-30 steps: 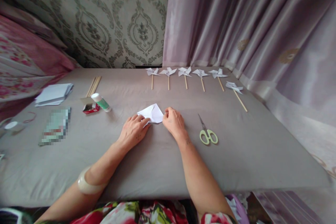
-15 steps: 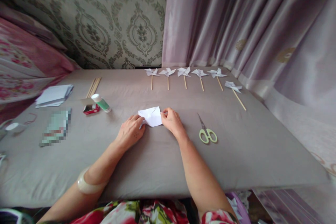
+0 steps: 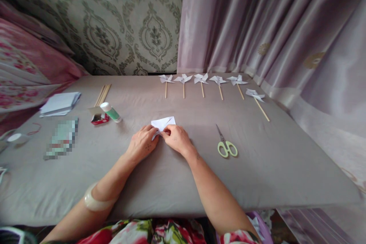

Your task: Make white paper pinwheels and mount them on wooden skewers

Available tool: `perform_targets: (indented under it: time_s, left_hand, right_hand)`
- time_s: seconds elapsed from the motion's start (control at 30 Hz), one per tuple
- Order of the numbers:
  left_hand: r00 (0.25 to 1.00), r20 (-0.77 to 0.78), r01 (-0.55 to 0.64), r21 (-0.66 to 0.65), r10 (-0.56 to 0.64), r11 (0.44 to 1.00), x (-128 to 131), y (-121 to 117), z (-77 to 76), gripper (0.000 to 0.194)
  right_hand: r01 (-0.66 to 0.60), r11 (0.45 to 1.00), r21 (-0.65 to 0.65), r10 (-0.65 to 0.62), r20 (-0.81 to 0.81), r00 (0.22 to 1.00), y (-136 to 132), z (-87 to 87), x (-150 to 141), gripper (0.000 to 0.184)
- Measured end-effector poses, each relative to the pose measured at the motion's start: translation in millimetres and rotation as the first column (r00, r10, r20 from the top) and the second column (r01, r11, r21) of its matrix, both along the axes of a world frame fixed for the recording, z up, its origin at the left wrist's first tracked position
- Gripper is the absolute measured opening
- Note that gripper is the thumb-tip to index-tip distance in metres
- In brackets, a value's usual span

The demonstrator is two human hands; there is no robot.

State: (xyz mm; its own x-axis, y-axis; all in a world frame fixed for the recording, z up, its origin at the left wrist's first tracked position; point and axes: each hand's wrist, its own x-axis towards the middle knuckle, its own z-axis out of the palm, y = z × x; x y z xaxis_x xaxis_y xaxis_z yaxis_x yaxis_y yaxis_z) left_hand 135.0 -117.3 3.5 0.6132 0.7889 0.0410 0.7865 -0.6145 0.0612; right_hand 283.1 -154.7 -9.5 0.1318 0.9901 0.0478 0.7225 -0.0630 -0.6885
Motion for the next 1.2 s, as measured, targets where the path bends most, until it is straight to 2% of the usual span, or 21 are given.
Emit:
perform_targets:
  time_s: [0.3, 0.6, 0.93, 1.2]
  left_hand:
    - [0.999, 0.047, 0.009, 0.008, -0.010, 1.000, -2.0, 3.1, -6.2, 0.021]
    - [0.997, 0.049, 0.059, 0.009, -0.060, 0.998, 0.0, 3.5, -3.4, 0.019]
    - [0.994, 0.088, 0.073, -0.016, -0.071, 0.997, 0.5, 5.4, -7.3, 0.026]
    - [0.992, 0.092, 0.088, 0.030, -0.091, 0.996, 1.8, 7.1, -13.9, 0.029]
  right_hand:
    - [0.079, 0.993, -0.085, -0.073, 0.065, 0.995, 5.4, -1.6, -5.0, 0.020]
    - [0.157, 0.980, -0.123, -0.139, 0.138, 0.981, 10.6, -5.3, -8.8, 0.022]
    - [0.181, 0.971, -0.154, -0.153, 0.176, 0.972, 12.2, -4.8, -10.8, 0.021]
    - [0.199, 0.964, -0.175, -0.171, 0.164, 0.972, 13.9, -3.5, -11.7, 0.021]
